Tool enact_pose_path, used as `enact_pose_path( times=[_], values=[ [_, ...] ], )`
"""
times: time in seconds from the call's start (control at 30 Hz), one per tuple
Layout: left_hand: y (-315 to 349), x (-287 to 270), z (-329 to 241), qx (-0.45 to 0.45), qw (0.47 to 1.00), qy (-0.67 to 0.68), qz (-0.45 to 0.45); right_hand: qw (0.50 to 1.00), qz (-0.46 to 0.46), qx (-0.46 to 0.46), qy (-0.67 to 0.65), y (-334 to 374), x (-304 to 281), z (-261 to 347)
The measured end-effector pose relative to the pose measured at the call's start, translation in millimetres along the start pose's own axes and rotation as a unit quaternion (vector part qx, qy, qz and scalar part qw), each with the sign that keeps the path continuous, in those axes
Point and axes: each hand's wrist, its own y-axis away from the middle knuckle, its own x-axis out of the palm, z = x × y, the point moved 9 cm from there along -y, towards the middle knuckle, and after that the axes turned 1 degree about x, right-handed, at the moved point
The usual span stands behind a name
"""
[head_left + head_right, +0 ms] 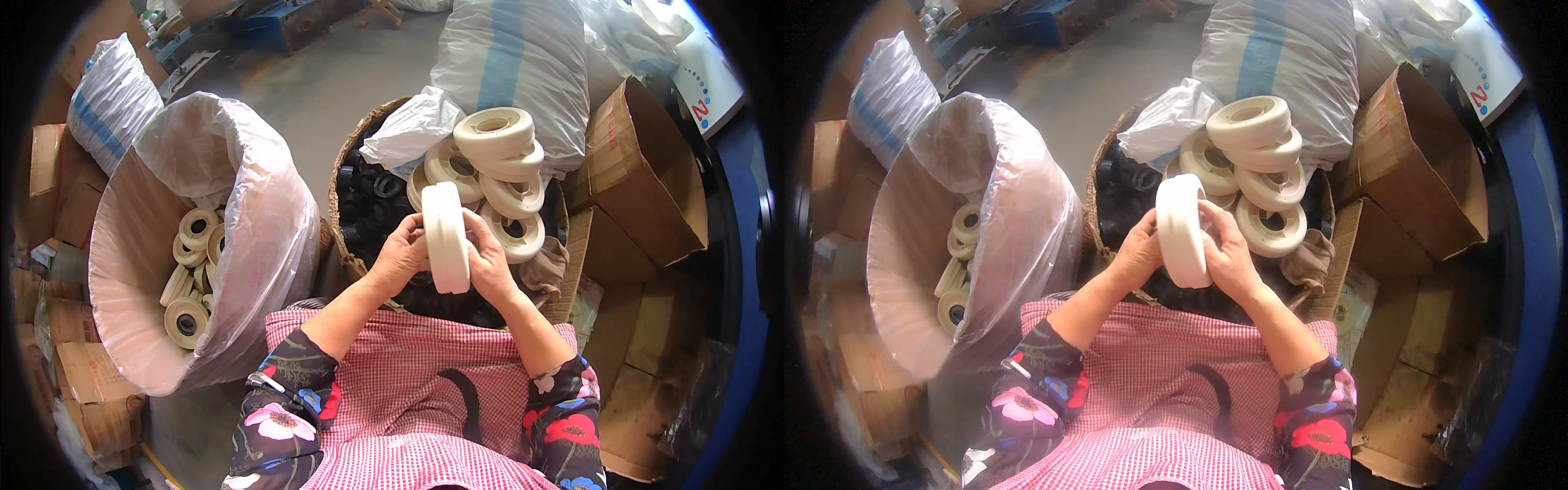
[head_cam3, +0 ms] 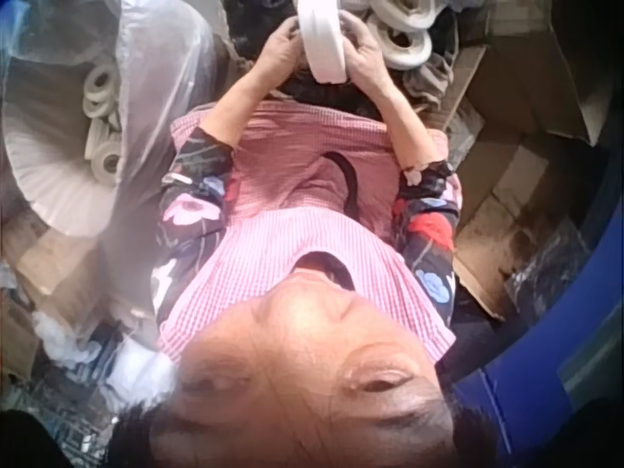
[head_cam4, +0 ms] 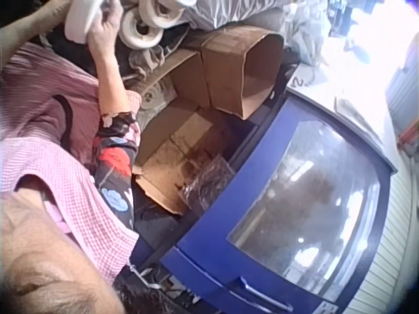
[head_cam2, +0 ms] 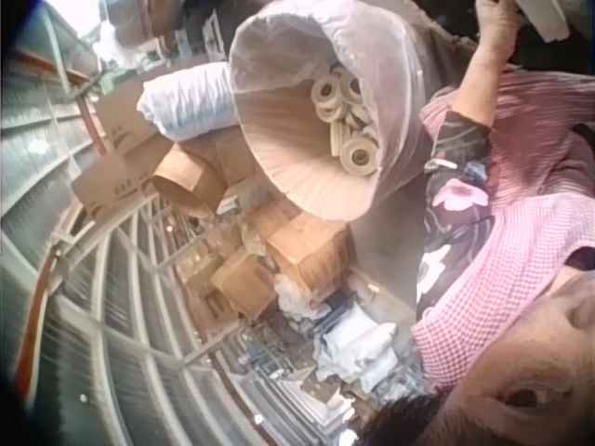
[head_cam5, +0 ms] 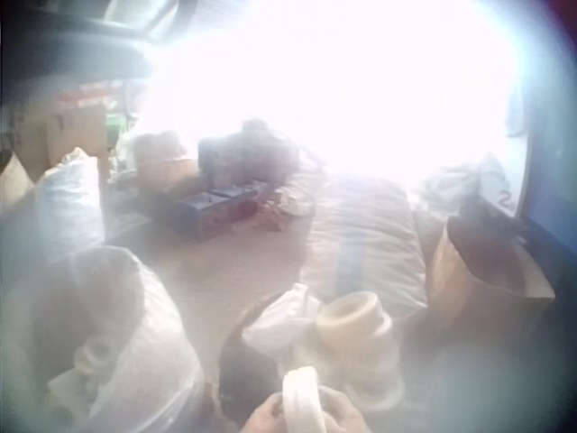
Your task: The person assembles wheels by inserting black inner hubs into white plastic rims and placing the completed parts into a box.
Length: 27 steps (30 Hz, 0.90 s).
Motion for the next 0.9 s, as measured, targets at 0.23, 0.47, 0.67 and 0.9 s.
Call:
enact_pose_path(
  times=[0.23, 0.47, 0.67, 0.9],
  values=[
    [2.1, 12.0, -14.3, -0.063, 0.99, 0.068, 0.107, 0.953, 0.04, -0.228, 0.194, 13.5, 3.6, 68.7],
    [-2.9, 4.6, -6.3, -0.061, 0.989, -0.119, 0.064, 0.887, 0.152, 0.414, -0.137, 22.0, 1.9, -48.8],
    [-9.0, -1.3, -16.0, -0.061, 0.992, -0.108, 0.003, 0.979, -0.068, -0.045, 0.185, -9.0, -25.9, 8.3],
    [-2.2, -4.4, -5.8, -0.066, 0.98, -0.185, 0.026, 0.96, 0.048, 0.265, -0.078, -1.1, 3.2, -41.8]
  ],
)
